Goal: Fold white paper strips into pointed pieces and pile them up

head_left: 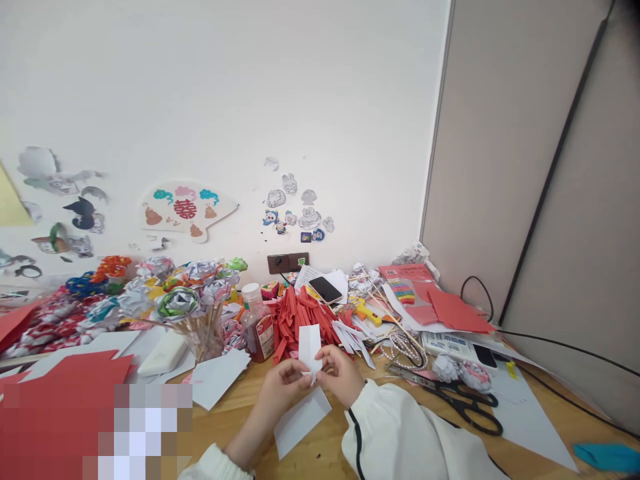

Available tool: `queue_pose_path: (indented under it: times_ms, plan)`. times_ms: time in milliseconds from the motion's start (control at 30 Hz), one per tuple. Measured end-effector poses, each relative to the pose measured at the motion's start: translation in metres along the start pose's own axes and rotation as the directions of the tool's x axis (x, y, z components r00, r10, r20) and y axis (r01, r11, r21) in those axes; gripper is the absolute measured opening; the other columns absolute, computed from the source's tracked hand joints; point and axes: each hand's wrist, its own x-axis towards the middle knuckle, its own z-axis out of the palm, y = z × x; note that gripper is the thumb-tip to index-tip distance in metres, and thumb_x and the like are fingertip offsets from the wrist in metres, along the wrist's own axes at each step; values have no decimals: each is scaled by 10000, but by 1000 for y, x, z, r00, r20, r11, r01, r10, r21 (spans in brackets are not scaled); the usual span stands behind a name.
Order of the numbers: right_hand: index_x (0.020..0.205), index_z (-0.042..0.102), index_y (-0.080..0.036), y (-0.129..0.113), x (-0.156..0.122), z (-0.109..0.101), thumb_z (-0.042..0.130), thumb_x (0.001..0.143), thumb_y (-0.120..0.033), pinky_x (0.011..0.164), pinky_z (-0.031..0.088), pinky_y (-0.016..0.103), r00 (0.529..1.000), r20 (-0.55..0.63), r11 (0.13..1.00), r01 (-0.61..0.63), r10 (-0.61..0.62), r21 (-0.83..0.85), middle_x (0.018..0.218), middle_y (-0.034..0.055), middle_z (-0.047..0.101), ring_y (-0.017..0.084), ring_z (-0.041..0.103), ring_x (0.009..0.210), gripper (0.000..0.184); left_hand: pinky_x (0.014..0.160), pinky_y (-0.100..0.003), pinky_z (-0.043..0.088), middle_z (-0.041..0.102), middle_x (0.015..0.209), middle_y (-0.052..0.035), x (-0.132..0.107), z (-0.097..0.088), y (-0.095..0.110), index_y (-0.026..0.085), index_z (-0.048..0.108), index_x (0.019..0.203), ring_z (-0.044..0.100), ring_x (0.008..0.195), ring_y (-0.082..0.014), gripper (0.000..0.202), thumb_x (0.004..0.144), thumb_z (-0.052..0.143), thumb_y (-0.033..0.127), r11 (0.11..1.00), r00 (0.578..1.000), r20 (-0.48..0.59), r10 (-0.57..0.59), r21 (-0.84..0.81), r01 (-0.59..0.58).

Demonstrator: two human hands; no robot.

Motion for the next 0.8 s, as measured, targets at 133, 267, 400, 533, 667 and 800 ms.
queue_pose_path:
  times_ms: [133,267,400,533,667,800]
  plan:
    - [812,468,-181,0,-1,1,480,607,-99,555,408,212,999,-49,996,10,-15,-91,670,-21,531,112,530,627,220,532,-231,431,595,553,4,2,0,-8,133,549,618,556,528,-124,232,516,671,302,1000,999,-52,11,-1,-11]
    - [687,514,-161,-2,-1,1,503,617,-140,528,401,207,997,-73,977,8,-24,-212,611,-19,513,112,515,592,74,538,-233,441,613,567,-4,2,1,-12,136,554,619,574,543,-135,229,520,666,309,999,996,-79,37,21,-35]
    - [631,487,-157,-2,-1,4,497,623,-149,505,401,204,995,-101,985,-37,20,-170,580,-24,511,109,519,560,15,503,-230,443,601,521,3,3,2,-15,137,541,612,577,508,-139,249,507,667,324,1000,995,-96,-5,4,5]
    - [633,464,-160,2,0,9,489,629,-163,483,408,208,986,-158,994,-64,49,-92,567,-25,507,110,519,533,26,513,-236,452,588,518,14,2,4,-17,141,527,635,581,521,-140,249,532,652,330,1000,994,-105,10,4,-10]
    - [624,455,-162,8,0,12,501,625,-169,460,405,216,979,-190,995,-80,68,-52,536,-28,491,111,503,499,47,509,-228,449,564,516,31,-1,6,-13,143,507,634,571,513,-124,241,553,643,325,1000,995,-95,9,11,-8]
    - [624,457,-163,9,0,11,508,625,-171,462,402,216,981,-184,996,-75,64,-53,549,-26,486,103,485,499,52,467,-209,426,491,460,79,-2,8,-8,159,471,723,566,471,-117,291,552,646,316,1000,996,-86,4,-13,-6]
